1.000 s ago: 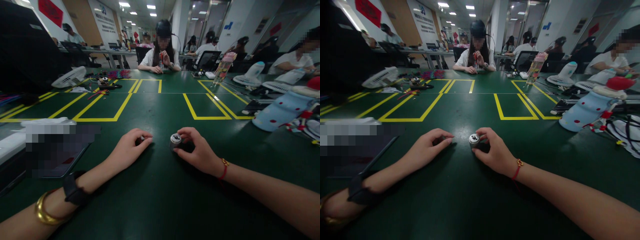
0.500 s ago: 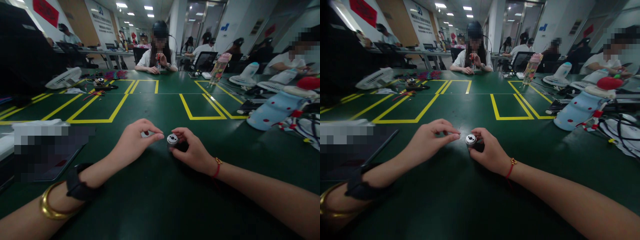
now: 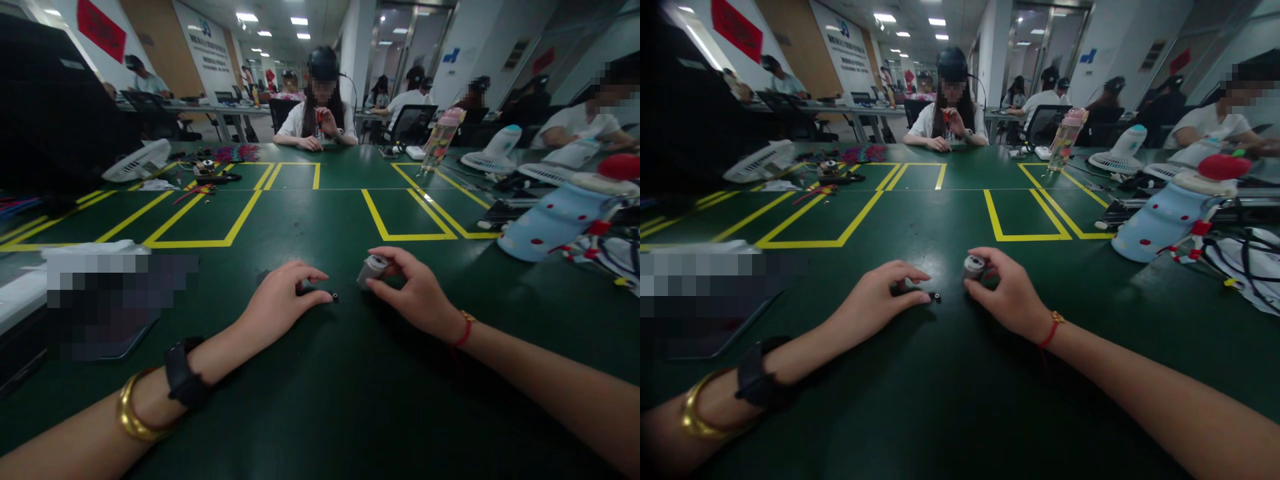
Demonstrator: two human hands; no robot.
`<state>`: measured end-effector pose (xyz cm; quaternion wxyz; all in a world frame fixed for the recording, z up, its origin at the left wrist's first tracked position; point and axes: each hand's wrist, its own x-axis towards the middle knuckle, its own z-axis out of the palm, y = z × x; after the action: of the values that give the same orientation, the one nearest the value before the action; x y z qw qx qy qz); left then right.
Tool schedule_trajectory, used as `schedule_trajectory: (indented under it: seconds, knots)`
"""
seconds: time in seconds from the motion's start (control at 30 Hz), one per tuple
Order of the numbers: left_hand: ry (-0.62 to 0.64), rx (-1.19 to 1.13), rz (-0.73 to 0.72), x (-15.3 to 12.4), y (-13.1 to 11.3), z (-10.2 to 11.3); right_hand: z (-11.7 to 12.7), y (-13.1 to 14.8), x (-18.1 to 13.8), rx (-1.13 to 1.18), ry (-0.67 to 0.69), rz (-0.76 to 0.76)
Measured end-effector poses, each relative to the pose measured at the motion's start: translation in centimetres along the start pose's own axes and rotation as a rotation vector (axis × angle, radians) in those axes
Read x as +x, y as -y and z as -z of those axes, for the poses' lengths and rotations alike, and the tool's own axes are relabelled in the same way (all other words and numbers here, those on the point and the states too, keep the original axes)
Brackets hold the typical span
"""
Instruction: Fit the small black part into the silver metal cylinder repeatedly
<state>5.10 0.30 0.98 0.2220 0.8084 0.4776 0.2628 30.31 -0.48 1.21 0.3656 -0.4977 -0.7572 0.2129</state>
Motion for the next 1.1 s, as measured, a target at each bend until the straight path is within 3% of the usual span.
schedule_trajectory:
  seconds: [0.17,0.23,0.3,0.37,0.43,0.5,0.57,0.67,0.77,0.83,0.93,1.03,1.1]
  knots:
    - [-0.011,-0.027,0.171,-1.4,2.6,2.9,8.5,-6.1,-1.5,-0.395,-0.285,-0.262]
    - [-0.027,-0.066,0.232,-1.7,3.4,3.3,11.3,-8.9,-2.6,-0.51,-0.334,-0.38]
    - [-0.05,-0.088,0.258,-1.8,3.8,3.3,13.0,-10.7,-3.6,-0.549,-0.326,-0.46]
    - [-0.068,-0.083,0.26,-1.8,3.9,3.2,13.3,-11.2,-4.2,-0.622,-0.372,-0.442]
    - [-0.081,-0.067,0.259,-1.7,3.7,3.0,12.2,-10.2,-4.2,-0.76,-0.486,-0.295]
    - [-0.084,-0.046,0.26,-1.6,3.6,2.9,9.9,-7.9,-3.6,-0.824,-0.48,-0.086]
    - [-0.076,-0.018,0.261,-1.6,3.6,2.8,6.6,-4.9,-2.6,-0.698,-0.249,0.073]
    - [-0.066,0.03,0.232,-1.7,3.8,2.8,1.0,-0.8,-0.8,-0.422,0.124,0.18]
    - [-0.069,0.067,0.192,-1.9,4.0,2.8,-2.8,1.3,0.8,-0.326,0.263,0.237]
    - [-0.066,0.073,0.184,-1.9,4.0,2.8,-3.0,1.5,1.5,-0.34,0.272,0.235]
    - [-0.057,0.059,0.188,-1.9,3.8,2.8,0.4,0.1,1.7,-0.467,0.121,0.194]
    - [-0.045,0.049,0.182,-1.9,3.6,2.7,6.7,-2.6,1.0,-0.616,-0.105,0.125]
    - [-0.036,0.051,0.172,-1.9,3.6,2.6,10.9,-4.8,0.0,-0.743,-0.188,0.038]
